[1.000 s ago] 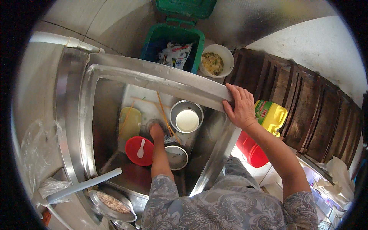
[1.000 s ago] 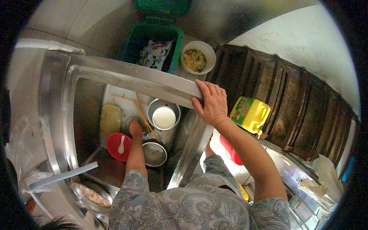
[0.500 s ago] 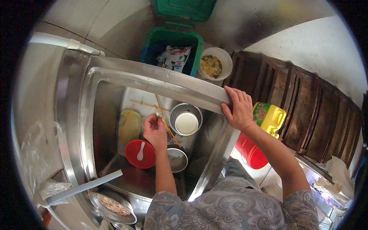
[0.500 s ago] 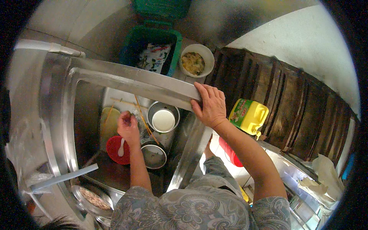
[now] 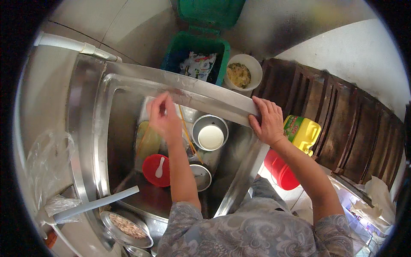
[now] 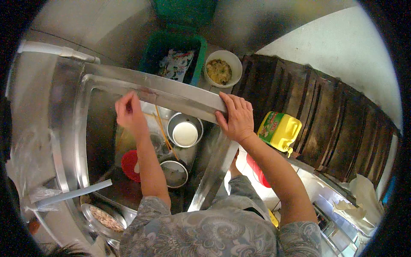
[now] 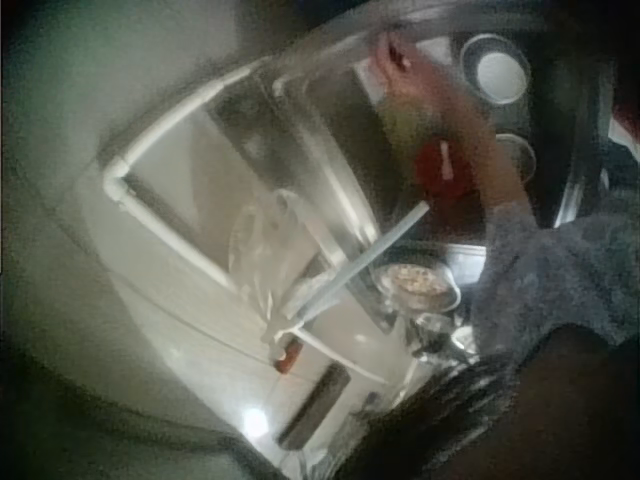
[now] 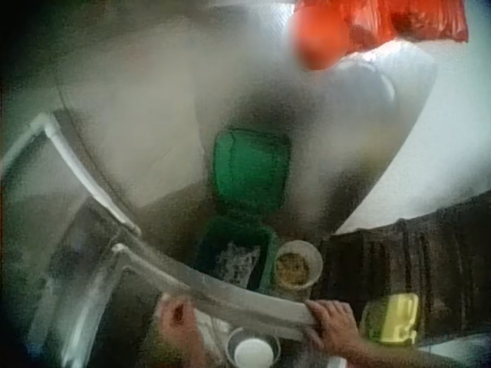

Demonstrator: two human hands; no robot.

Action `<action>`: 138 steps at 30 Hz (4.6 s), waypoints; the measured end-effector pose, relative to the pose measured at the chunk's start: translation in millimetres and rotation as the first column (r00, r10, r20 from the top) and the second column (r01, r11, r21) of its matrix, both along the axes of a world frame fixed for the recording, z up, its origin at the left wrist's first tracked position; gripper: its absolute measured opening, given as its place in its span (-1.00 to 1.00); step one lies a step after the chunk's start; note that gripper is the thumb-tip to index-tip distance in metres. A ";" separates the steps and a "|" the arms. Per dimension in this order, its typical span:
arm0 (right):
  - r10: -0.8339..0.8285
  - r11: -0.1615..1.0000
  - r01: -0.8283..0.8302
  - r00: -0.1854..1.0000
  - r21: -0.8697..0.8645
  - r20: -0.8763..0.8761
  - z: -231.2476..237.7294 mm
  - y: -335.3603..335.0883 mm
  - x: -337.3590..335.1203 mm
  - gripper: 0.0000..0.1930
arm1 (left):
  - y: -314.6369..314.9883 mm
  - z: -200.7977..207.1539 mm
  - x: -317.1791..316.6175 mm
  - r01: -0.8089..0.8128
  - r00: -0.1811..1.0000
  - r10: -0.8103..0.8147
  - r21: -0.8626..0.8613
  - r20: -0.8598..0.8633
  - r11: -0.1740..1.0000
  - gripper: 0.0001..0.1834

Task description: The person washes white noodles in a large metal pot under running water at a kitchen sink, agitating them by hand. They then carry the pot to a stainless steel table and place it down, before returning to the sink to handle chopsticks and a small container.

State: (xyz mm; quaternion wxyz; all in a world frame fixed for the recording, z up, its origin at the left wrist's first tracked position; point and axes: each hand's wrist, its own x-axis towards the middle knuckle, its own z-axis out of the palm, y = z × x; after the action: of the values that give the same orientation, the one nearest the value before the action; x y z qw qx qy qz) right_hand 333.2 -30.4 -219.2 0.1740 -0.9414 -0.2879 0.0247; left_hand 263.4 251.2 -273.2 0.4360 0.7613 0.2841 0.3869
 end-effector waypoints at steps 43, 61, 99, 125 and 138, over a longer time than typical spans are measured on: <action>0.012 1.000 -0.012 1.000 -0.006 -0.023 -2.2 1.0 0.7 -0.42 | -39.7 43.9 -32.4 0.019 0.947 0.009 -0.084 0.322 0.996 -0.76; 0.014 1.000 -0.014 1.000 -0.021 0.012 -4.5 0.1 1.3 -0.42 | -2.8 -193.3 -183.3 0.194 0.671 -0.172 -0.053 -0.721 0.980 -0.57; 0.018 0.999 -0.019 1.000 -0.031 -0.012 -5.0 1.6 2.6 -0.41 | 15.8 -235.5 -167.7 0.123 0.765 -0.046 0.076 -0.642 0.990 -0.53; 0.014 1.000 -0.014 1.000 -0.026 -0.027 -5.7 1.5 2.2 -0.42 | 4.8 3.3 -35.6 0.140 0.990 -0.105 -0.491 0.099 0.860 -0.84; 0.023 1.000 -0.024 1.000 0.006 0.012 -5.6 -1.3 3.0 -0.43 | -3.0 17.4 29.8 0.253 0.967 -0.247 0.310 -0.060 0.917 -0.77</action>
State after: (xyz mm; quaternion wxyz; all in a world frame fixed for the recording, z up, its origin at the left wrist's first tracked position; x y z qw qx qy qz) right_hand 336.2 -31.8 -224.8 0.1750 -0.9375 -0.3001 0.0201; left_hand 293.1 248.2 -255.8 0.3519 0.8547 0.1235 0.3611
